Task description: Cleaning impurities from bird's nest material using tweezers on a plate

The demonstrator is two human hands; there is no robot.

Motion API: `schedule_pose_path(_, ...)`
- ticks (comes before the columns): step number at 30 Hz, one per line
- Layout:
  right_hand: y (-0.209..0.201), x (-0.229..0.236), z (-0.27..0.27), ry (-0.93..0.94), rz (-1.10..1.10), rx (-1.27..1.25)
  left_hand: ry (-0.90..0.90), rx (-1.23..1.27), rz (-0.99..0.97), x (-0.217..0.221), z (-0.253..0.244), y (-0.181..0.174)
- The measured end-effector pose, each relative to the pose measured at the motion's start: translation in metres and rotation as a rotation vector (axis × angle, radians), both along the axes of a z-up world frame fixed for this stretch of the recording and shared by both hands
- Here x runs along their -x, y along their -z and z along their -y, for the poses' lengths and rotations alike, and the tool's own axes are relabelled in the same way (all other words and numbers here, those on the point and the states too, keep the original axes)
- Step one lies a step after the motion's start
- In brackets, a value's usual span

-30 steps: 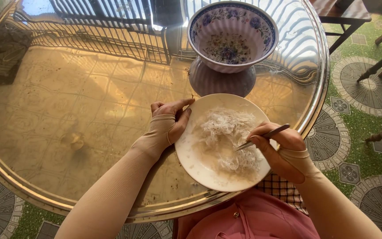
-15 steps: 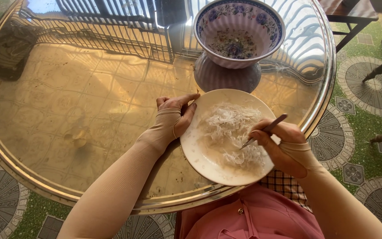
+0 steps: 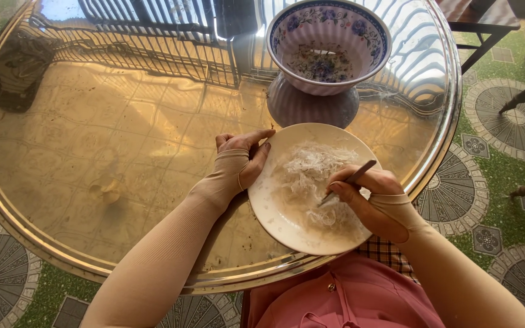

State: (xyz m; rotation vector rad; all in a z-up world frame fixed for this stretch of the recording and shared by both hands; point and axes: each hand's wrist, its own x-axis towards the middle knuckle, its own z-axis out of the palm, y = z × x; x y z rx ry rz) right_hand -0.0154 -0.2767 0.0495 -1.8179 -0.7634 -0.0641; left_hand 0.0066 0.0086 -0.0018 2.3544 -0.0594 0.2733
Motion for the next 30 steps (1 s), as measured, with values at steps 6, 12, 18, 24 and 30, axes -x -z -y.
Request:
schedule_pose_path(6,-0.011,-0.011,0.024,0.074,0.049,0.012,0.003,0.007,-0.001,0.002,0.002,-0.003)
schedule_pose_path(12,-0.026,-0.003,0.002,0.035,0.092,-0.022,0.005,-0.001,-0.008,0.002,0.000,-0.002)
schedule_pose_path(18,-0.012,0.000,-0.011,-0.033,0.065,-0.025,0.005,-0.002,-0.001,0.004,0.000,-0.009)
schedule_pose_path(24,-0.023,-0.007,0.015,0.041,0.114,0.003,0.003,0.004,0.004,0.004,0.001,-0.007)
schedule_pose_path(30,-0.042,0.000,0.009,0.027,0.082,-0.021,-0.004,-0.034,0.000,0.001,0.001,-0.004)
